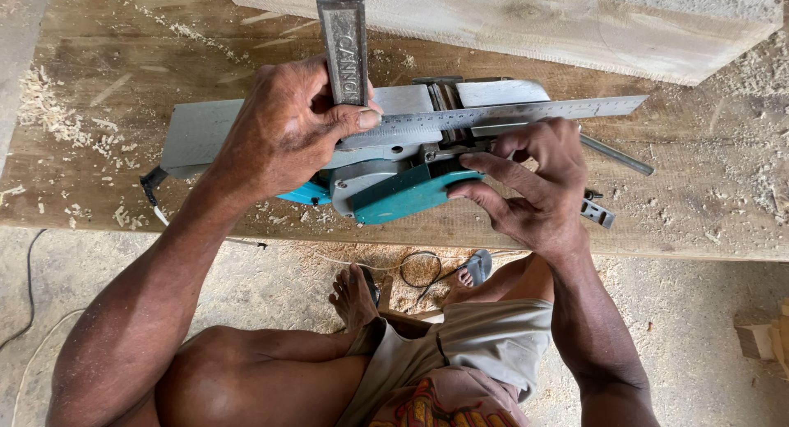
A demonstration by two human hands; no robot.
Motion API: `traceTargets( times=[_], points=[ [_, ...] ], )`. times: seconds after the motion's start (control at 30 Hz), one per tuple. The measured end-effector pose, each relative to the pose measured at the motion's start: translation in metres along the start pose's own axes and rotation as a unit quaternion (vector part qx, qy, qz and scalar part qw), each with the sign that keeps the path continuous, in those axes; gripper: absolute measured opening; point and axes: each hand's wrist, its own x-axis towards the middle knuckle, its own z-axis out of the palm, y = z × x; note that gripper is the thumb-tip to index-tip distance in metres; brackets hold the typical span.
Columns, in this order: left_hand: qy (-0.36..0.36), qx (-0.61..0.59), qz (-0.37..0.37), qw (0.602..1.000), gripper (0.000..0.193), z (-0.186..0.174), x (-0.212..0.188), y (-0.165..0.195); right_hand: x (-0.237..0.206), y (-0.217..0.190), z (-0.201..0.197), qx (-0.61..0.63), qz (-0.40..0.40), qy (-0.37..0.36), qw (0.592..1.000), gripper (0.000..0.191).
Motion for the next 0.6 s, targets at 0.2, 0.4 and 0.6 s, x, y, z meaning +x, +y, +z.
traceTargets(
  times=[0.2, 0.4, 0.6],
  points=[
    [-0.014, 0.012, -0.017, 1.000, 0.021, -0.001, 0.001, 0.002, 0.008, 0.026, -0.008, -0.082, -0.015, 0.082, 0.993, 0.016],
    [-0.011, 0.014, 0.009, 1.000, 0.022, -0.001, 0.004, -0.003, 0.007, 0.021, -0.008, 0.015, -0.010, 0.047, 0.999, 0.016],
    [-0.020, -0.002, -0.002, 1.000, 0.020, 0.000, 0.002, -0.016, 0.001, 0.000, 0.001, 0.061, 0.035, -0.027, 0.997, 0.038]
  ],
)
